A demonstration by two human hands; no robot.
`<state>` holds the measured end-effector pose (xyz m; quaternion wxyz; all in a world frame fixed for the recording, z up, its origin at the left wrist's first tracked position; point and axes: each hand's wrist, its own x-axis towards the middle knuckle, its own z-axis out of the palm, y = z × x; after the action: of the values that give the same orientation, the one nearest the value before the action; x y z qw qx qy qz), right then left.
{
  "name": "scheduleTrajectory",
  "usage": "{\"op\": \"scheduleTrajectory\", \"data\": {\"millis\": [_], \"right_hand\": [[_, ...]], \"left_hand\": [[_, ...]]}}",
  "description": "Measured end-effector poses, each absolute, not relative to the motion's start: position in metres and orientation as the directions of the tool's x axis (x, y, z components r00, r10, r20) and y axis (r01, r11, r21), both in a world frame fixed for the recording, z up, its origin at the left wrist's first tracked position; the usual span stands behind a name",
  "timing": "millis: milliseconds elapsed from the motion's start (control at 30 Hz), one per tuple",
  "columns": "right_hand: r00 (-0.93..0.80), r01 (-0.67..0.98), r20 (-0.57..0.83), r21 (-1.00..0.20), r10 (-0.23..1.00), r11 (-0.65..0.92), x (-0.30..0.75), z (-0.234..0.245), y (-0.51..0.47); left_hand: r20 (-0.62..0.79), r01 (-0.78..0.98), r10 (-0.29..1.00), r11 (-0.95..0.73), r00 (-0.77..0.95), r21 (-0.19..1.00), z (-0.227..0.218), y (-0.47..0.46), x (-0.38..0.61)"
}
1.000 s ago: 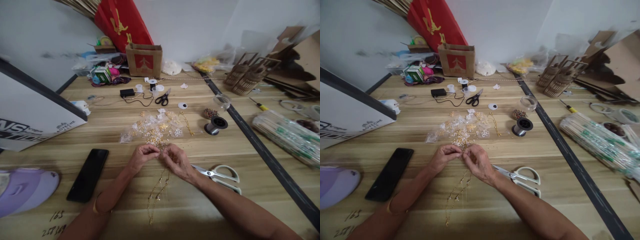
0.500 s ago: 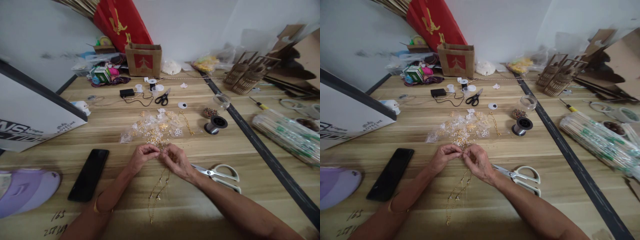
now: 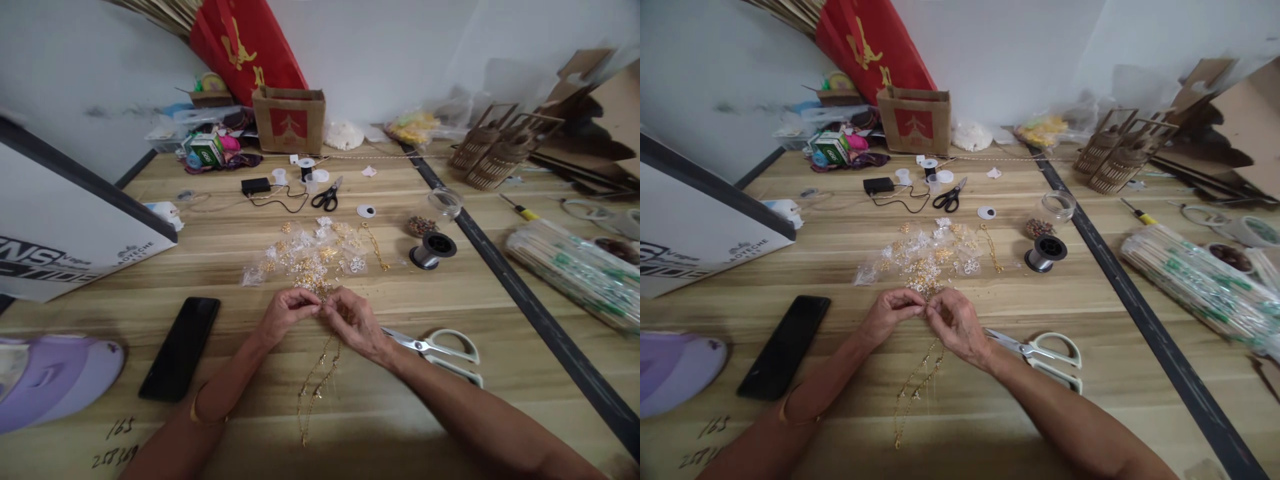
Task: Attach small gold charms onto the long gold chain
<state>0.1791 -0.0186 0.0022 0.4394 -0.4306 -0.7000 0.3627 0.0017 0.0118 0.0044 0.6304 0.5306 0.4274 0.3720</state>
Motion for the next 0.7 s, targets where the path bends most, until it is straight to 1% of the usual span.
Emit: {"op": "scheduleTrajectory", "data": {"millis": [133, 233, 700], "right_hand": [[-0.244, 0.275, 0.288, -0.895, 0.926, 0.351, 0.1783, 0.0016, -0.0189], [-0.237, 0.261, 0.303, -0.895, 0.923, 0.362, 0.1780, 0.0022, -0.0192], [-0.242, 0.289, 0.324, -0.876, 0.915, 0.387, 0.1795, 0.0006, -0.0186]], "left_hand": [[-0.140, -0.013, 0.924, 0.154, 0.355, 0.988, 0.0035, 0.0121, 0.0009], [-0.137, -0.002, 0.926, 0.147, 0.352, 0.989, 0.0036, 0.0120, 0.0012], [-0.122, -0.008, 0.920, 0.134, 0.372, 0.991, 0.0000, 0.0124, -0.0001]]}}
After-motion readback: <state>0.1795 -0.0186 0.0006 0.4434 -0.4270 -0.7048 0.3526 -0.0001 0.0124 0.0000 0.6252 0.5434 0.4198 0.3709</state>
